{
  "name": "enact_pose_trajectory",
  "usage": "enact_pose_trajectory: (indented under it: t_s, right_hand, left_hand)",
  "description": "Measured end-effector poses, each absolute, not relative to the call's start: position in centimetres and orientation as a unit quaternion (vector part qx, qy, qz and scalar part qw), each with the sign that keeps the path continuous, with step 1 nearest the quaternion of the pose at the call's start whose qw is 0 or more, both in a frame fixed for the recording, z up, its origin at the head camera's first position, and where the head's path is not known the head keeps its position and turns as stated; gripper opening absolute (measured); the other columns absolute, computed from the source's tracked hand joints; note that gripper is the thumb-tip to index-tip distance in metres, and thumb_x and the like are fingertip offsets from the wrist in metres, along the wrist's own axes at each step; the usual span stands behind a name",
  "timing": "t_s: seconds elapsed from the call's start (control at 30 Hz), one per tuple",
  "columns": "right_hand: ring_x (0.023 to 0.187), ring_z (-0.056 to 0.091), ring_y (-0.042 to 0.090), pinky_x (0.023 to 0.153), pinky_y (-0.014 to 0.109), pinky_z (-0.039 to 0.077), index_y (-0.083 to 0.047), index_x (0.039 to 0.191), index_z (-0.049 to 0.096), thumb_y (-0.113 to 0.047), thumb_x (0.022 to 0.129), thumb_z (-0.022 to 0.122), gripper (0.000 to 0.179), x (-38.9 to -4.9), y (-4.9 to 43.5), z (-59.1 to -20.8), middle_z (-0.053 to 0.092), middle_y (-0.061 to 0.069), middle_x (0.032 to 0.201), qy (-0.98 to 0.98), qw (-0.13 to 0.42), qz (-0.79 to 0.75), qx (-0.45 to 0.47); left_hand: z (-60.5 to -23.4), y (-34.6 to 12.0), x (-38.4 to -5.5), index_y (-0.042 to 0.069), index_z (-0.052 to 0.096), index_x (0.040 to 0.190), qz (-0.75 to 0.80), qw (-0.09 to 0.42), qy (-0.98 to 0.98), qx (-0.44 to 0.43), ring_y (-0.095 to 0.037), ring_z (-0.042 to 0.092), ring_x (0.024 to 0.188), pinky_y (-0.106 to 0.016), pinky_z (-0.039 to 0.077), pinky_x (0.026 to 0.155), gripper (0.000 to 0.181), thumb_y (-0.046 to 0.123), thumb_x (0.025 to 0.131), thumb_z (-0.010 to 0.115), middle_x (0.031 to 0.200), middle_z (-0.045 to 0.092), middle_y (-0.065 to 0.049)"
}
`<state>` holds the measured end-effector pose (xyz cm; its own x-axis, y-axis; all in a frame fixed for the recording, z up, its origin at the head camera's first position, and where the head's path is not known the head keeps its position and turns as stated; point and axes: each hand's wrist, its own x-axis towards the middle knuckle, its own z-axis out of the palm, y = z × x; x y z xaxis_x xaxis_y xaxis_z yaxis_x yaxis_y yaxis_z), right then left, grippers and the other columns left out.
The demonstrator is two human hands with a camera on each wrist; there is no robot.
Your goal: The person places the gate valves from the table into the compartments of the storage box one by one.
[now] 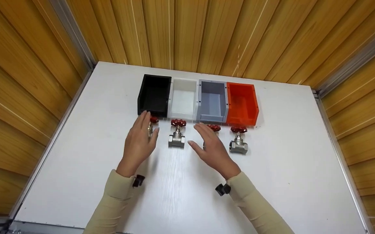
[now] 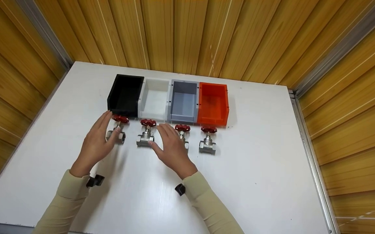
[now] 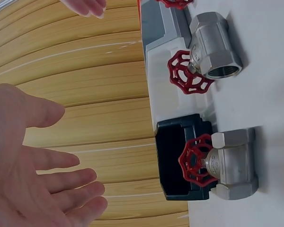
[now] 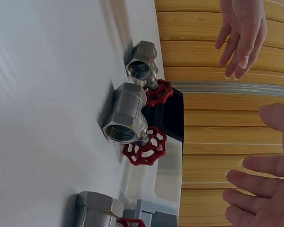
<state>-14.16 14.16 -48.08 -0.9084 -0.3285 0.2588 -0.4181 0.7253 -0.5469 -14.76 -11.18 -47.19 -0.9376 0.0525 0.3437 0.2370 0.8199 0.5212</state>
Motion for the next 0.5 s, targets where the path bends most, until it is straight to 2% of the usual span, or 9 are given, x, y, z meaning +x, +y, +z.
enact_pose_trajectory:
  t_s: [0.23,0.5]
  right_hand:
    - [0.137,0.044,0.023,0.112,0.043,0.036,-0.011,0.141,0.048,-0.040,0.093,0.062,0.057,-14.5,12.6,-48.7,0.049,0.007,0.144,-0.918,0.070,0.314,0.233]
    - [0.138,0.043,0.022,0.112,0.039,0.037,-0.012,0.144,0.042,-0.042,0.094,0.060,0.061,-14.8,10.6,-49.1,0.046,0.008,0.146,-0.908,0.075,0.299,0.283]
  left_hand:
    - [-47.5,-11.6,-15.2,-0.001,0.038,0.145,-0.290,0.164,-0.940,-0.074,-0.035,0.043,0.136,-0.050,0.040,0.107,0.057,0.024,0.098,0.056,0.148,0.041,-0.023]
    - [-48.2,-12.7,-16.3,-0.001,0.036,0.147,-0.297,0.148,-0.941,-0.060,-0.034,0.040,0.139,-0.048,0.037,0.110,0.058,0.027,0.099,0.053,0.151,0.038,-0.022]
